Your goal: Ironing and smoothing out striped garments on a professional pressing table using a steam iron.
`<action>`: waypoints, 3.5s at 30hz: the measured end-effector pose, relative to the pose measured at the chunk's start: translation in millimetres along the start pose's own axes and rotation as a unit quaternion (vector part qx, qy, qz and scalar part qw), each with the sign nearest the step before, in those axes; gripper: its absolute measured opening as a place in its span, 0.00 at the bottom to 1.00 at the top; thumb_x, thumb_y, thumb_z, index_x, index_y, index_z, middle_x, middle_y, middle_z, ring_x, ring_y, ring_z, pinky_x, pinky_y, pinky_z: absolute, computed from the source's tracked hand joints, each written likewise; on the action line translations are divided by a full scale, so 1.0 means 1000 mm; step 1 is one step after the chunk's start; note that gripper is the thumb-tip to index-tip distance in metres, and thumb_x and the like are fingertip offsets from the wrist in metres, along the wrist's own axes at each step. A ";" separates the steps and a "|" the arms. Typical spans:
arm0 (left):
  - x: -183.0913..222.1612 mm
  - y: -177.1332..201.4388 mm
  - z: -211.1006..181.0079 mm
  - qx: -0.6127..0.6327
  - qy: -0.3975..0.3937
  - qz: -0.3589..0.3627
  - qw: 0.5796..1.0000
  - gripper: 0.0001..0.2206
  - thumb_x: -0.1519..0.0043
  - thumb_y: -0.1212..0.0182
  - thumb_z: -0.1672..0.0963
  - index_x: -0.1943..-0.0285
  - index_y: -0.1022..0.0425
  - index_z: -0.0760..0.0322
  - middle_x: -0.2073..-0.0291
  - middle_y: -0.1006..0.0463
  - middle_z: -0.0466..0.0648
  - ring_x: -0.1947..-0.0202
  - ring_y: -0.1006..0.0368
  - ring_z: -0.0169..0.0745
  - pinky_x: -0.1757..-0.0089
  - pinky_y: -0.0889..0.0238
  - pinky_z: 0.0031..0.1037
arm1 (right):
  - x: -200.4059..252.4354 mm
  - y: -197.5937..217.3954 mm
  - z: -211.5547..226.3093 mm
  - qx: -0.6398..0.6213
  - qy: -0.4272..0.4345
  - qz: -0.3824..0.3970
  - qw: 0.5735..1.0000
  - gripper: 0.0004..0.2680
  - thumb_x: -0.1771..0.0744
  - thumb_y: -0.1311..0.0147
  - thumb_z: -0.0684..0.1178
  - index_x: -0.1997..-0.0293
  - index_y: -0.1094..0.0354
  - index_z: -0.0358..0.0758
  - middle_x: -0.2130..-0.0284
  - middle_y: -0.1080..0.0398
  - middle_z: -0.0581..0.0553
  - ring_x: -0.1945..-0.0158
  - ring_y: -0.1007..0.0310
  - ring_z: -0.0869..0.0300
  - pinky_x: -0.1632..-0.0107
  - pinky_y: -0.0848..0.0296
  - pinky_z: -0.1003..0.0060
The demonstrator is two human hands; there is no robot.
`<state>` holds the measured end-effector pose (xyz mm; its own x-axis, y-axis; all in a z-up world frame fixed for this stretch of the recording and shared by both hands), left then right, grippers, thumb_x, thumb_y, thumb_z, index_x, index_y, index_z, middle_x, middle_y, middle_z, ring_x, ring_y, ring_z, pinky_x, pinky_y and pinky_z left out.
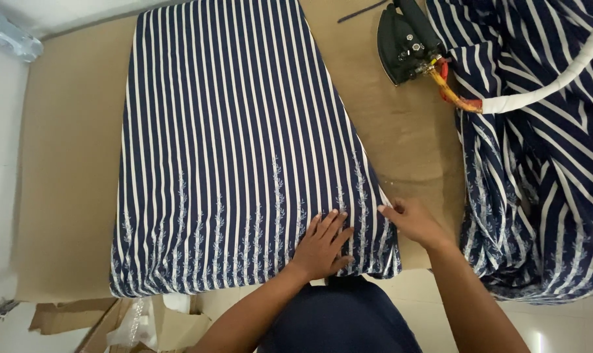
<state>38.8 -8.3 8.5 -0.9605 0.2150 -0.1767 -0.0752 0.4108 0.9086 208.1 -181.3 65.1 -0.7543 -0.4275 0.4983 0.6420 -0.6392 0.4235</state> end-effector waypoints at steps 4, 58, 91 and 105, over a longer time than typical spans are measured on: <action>0.000 -0.003 0.002 -0.002 -0.006 -0.009 1.000 0.31 0.30 0.64 0.37 0.28 0.37 0.54 0.25 0.43 0.57 0.23 0.55 0.59 0.32 0.67 0.56 | -0.007 0.006 -0.026 0.009 0.012 -0.045 0.999 0.14 0.33 0.39 0.56 0.67 0.24 0.31 0.74 0.23 0.34 0.69 0.22 0.48 0.66 0.25 0.57; -0.226 0.021 0.120 -0.088 -0.300 -0.034 0.949 0.06 0.32 0.42 0.58 0.48 0.23 0.60 0.54 0.25 0.53 0.44 0.28 0.57 0.44 0.37 0.53 | -0.002 -0.047 -0.077 0.177 0.174 -0.445 0.861 0.07 0.32 0.40 0.53 0.67 0.25 0.44 0.80 0.32 0.49 0.74 0.27 0.54 0.71 0.27 0.64; -0.256 0.031 0.164 -0.064 -0.291 0.076 0.952 0.04 0.33 0.41 0.60 0.53 0.22 0.60 0.56 0.23 0.49 0.60 0.21 0.47 0.64 0.24 0.29 | 0.002 -0.038 -0.053 0.165 0.199 -0.456 0.852 0.06 0.33 0.41 0.45 0.71 0.27 0.43 0.83 0.36 0.50 0.78 0.31 0.59 0.74 0.28 0.70; -0.274 0.053 0.176 0.148 -0.060 0.227 0.961 0.13 0.28 0.46 0.58 0.36 0.29 0.63 0.54 0.23 0.55 0.65 0.20 0.51 0.66 0.23 0.36 | 0.001 -0.042 -0.061 0.172 0.192 -0.466 0.847 0.09 0.33 0.41 0.48 0.75 0.29 0.47 0.84 0.37 0.52 0.79 0.32 0.62 0.74 0.30 0.76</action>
<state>345.1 110.9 38.8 -0.8370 0.5251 0.1538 0.4409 0.4807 0.7580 172.2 -194.3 1.5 -0.9023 -0.0586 -0.4271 -0.3034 -0.6175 0.7258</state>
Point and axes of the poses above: each hand's wrist, its own x-axis away from the middle knuckle, its own y-axis out of the back of the hand, z = x × y, the point moved 4 cm from there along -x, towards the middle knuckle
